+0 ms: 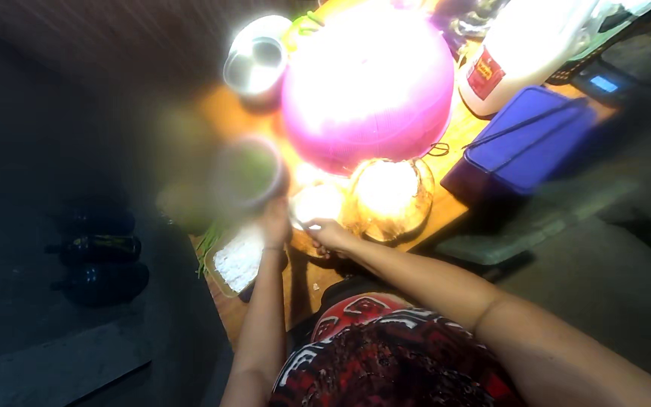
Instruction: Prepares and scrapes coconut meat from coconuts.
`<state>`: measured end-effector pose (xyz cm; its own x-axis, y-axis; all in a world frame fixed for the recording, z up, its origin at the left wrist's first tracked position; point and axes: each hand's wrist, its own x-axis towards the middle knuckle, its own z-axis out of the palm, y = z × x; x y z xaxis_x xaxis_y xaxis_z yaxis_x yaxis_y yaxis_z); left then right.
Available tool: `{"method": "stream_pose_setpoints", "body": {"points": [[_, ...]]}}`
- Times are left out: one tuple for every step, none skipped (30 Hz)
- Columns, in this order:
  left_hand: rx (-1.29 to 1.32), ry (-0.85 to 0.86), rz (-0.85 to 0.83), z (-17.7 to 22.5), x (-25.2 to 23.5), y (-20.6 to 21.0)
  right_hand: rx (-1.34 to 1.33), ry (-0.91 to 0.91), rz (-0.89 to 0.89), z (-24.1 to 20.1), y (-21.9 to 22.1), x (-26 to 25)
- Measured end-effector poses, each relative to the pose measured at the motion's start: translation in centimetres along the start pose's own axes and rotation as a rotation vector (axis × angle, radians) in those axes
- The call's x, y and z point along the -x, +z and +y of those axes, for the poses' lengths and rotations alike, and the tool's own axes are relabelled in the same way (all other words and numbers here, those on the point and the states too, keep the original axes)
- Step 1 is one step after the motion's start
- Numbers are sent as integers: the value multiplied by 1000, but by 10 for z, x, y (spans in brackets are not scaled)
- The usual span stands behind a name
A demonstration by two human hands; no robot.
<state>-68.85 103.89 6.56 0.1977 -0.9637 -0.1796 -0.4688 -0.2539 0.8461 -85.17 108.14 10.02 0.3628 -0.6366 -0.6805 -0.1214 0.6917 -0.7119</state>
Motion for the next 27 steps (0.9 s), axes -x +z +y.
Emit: {"method": "stream_pose_setpoints", "body": {"points": [[0,4,5,-1,0,0,-41,15,7,-1,-8,2],[2,8,6,-2,0,1,-104,22,52,-1,-13,0],[2,10,4,-2,1,1,-176,18,121,-2,-13,-4],[-2,10,4,-4,1,1,-243,14,182,-2,-10,-9],[1,13,6,-5,1,1,-271,5,218,-2,-2,-13],[6,23,11,-6,0,1,-259,-11,220,-3,7,-13],[9,29,10,-7,-1,1,-215,-23,192,-2,15,-12],[7,27,8,-7,-1,0,-148,-39,143,0,21,-8],[-6,20,4,-5,-1,0,-76,-54,85,2,23,-2],[-21,8,-1,-4,0,-1,-20,-55,32,4,20,4],[-31,-1,-3,-3,1,-1,18,-50,-1,5,12,8],[-31,-1,1,-2,1,-1,29,-43,-7,6,2,9],[-26,5,5,-1,1,-1,10,-35,10,5,-7,7],[-21,6,4,-2,2,0,-29,-25,50,5,-13,2],[-13,3,2,-3,3,0,-88,-20,100,4,-14,-4],[-6,1,2,-5,3,0,-139,-17,142,3,-11,-9],[3,3,6,-6,2,1,-151,-19,148,1,-7,-11],[11,5,11,-7,0,1,-129,-27,122,0,-1,-10],[14,5,17,-8,0,1,-93,-37,82,1,3,-8],[17,-1,20,-7,1,1,-55,-43,33,3,4,-3],[21,-9,20,-5,2,1,-22,-50,-7,3,1,2],[25,-18,24,-3,2,1,-8,-50,-31,4,-3,6],[25,-23,31,-3,3,1,-23,-53,-28,6,-7,8],[22,-18,42,-1,3,2,-56,-60,-3,6,-10,7],[12,5,60,1,4,3,-90,-69,29,5,-12,4],[-15,48,77,2,7,4,-108,-77,52,3,-10,1],[-58,109,86,3,10,4,-93,-83,54,2,-8,0]]}}
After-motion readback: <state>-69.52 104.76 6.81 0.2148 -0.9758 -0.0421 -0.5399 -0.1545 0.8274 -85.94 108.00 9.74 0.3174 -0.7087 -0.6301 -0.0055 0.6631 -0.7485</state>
